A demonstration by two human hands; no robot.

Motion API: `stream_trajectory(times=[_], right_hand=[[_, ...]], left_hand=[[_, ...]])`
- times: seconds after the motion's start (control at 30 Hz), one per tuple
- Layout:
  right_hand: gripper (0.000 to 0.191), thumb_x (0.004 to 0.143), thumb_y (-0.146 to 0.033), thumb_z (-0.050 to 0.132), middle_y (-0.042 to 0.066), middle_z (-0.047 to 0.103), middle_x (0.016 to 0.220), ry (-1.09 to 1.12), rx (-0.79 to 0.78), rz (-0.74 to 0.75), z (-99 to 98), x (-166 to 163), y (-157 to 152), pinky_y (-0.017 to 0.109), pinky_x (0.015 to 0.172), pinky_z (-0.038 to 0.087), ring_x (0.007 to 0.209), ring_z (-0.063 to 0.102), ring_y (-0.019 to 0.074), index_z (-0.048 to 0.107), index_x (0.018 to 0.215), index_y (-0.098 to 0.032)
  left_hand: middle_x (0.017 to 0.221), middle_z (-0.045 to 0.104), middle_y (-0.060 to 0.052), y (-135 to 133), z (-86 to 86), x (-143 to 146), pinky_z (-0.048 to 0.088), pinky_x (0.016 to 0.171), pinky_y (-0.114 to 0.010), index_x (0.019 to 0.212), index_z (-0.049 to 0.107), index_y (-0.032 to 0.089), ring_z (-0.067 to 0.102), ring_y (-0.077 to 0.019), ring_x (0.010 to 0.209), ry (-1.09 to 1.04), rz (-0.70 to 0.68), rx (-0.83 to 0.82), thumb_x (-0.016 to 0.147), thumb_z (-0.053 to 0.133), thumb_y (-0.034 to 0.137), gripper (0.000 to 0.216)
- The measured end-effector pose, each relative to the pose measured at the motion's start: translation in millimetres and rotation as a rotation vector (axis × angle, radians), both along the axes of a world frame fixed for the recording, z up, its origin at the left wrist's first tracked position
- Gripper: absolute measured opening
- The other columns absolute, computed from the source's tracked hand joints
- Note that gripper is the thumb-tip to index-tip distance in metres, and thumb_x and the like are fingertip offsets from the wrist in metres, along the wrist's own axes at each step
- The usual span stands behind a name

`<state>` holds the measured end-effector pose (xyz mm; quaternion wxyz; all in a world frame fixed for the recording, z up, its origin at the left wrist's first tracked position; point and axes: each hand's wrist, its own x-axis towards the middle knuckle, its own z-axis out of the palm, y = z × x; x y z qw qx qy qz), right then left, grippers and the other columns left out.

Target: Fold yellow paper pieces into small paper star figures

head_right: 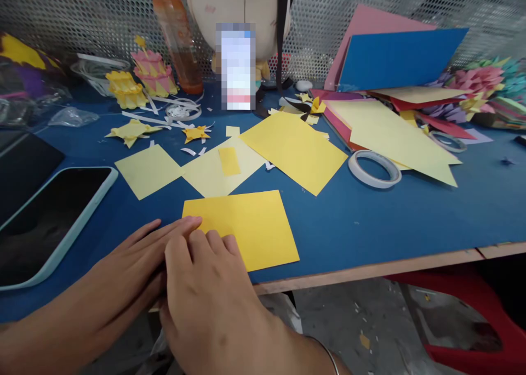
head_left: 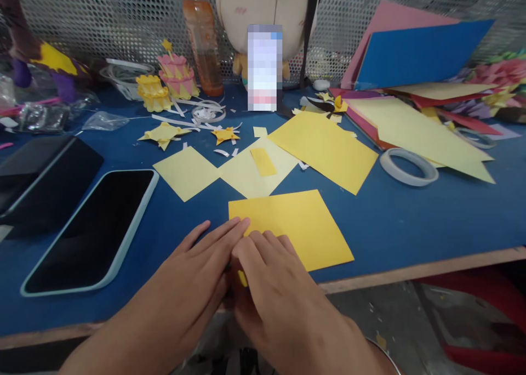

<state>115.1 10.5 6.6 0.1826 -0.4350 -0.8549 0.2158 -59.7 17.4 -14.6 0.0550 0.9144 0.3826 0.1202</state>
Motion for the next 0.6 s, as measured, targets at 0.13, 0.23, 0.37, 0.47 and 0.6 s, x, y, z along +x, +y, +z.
stream_trajectory(times=[0.13,0.23,0.37,0.47,0.6], right_hand=[[0.017,0.080,-0.011,0.038,0.007,0.055,0.090,-0.017,0.013,-0.019,-2.3,-3.3,2.7,0.042,0.074,0.043,0.080,0.047,0.0213,0.045,0.094,-0.017],[0.020,0.079,-0.011,0.040,0.007,0.055,0.090,-0.036,-0.007,-0.005,-2.1,-3.4,5.0,0.042,0.074,0.043,0.080,0.047,0.0210,0.047,0.097,-0.016],[0.024,0.082,-0.012,0.040,0.008,0.055,0.095,-0.054,-0.001,0.031,2.2,4.5,6.4,0.043,0.079,0.042,0.084,0.047,0.0215,0.047,0.105,-0.014],[0.026,0.082,-0.009,0.039,0.006,0.054,0.099,-0.064,-0.032,0.045,5.9,17.2,7.0,0.044,0.085,0.040,0.088,0.047,0.0201,0.045,0.106,-0.016],[0.016,0.079,-0.007,0.037,0.001,0.048,0.089,-0.089,-0.116,0.017,10.7,37.7,9.2,0.038,0.076,0.039,0.077,0.042,0.0168,0.039,0.086,-0.021]], left_hand=[[0.145,0.042,-0.004,-2.4,-0.4,3.1,0.024,0.113,-0.033,0.144,0.017,0.020,0.034,-0.0118,0.136,-0.002,0.017,-0.018,0.094,0.025,0.014,0.052],[0.144,0.043,-0.005,-4.0,1.2,6.5,0.023,0.114,-0.032,0.144,0.016,0.018,0.035,-0.0118,0.135,-0.018,0.085,-0.050,0.094,0.024,0.015,0.050],[0.144,0.043,-0.005,-1.7,2.6,6.6,0.027,0.111,-0.031,0.145,0.014,0.019,0.036,-0.0130,0.135,-0.021,0.064,-0.028,0.096,0.026,0.020,0.051],[0.144,0.044,-0.004,1.2,1.9,4.0,0.030,0.110,-0.031,0.147,0.011,0.020,0.039,-0.0133,0.133,-0.020,0.051,-0.011,0.097,0.027,0.023,0.052],[0.144,0.044,-0.004,0.7,1.3,3.1,0.032,0.108,-0.032,0.147,0.008,0.021,0.042,-0.0139,0.131,-0.012,0.047,-0.006,0.097,0.027,0.025,0.054]])
